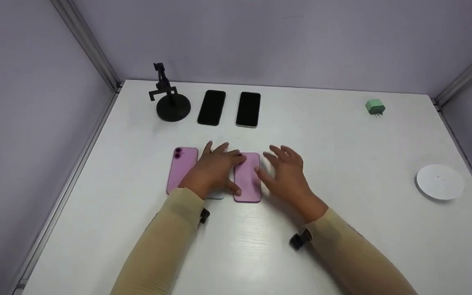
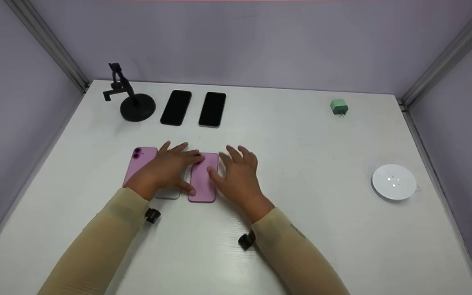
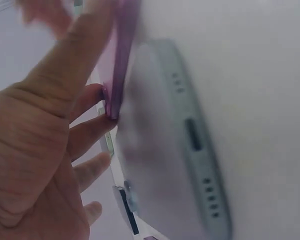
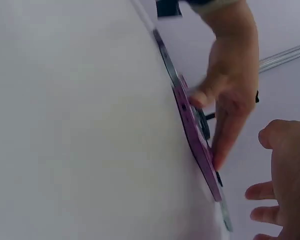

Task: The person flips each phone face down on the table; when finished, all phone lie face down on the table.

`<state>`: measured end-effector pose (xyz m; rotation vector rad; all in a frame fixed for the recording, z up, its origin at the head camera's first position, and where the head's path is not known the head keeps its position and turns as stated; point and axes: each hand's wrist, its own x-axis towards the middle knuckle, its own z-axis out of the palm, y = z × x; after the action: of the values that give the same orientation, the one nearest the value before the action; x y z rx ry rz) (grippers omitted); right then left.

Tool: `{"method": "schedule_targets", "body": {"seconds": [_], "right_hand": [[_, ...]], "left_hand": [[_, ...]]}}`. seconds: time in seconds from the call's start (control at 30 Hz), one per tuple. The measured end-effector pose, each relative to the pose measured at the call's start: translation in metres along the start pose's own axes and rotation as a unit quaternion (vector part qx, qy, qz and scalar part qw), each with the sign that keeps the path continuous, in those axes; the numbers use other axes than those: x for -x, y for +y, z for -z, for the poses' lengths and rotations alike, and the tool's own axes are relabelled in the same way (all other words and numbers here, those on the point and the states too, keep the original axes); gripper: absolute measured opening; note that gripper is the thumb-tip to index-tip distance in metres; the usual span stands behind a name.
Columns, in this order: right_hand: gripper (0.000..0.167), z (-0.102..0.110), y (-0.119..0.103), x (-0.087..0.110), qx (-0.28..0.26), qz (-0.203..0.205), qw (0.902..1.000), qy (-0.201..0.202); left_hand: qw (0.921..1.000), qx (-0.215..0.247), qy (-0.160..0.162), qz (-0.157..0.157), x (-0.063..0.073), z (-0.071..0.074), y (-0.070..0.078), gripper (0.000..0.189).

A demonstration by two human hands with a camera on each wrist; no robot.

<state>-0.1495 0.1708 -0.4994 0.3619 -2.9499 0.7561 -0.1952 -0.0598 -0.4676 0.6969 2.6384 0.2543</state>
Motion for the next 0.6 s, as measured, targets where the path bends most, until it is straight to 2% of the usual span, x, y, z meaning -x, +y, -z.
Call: {"method": "schedule_targets", "body": {"seconds": [0.1,0.2,0.3,0.47,0.6], "right_hand": [[0.068,0.006,0.005,-0.042,0.057,0.015,0.9971,-0.049],[0.072,0.005,0.008,-0.079,0.105,0.022,0.9873,-0.117],[0.074,0.002,0.009,-0.105,0.128,0.021,0.9768,-0.170],[0.072,0.002,0.011,-0.122,0.161,0.030,0.9665,-0.198],[0.071,0.009,0.019,-0.112,0.189,0.042,0.9625,-0.190]], "left_hand": [[1.0000,0.006,0.006,0.002,0.001,-0.005,0.000,0.104],[0.9999,0.010,0.007,0.003,0.001,-0.007,0.000,0.105],[0.9999,0.014,0.005,0.003,0.001,-0.008,0.001,0.106],[0.9999,0.014,0.009,0.002,0.002,-0.006,-0.002,0.104],[0.9997,0.021,0.014,0.004,0.003,-0.006,-0.003,0.103]]}}
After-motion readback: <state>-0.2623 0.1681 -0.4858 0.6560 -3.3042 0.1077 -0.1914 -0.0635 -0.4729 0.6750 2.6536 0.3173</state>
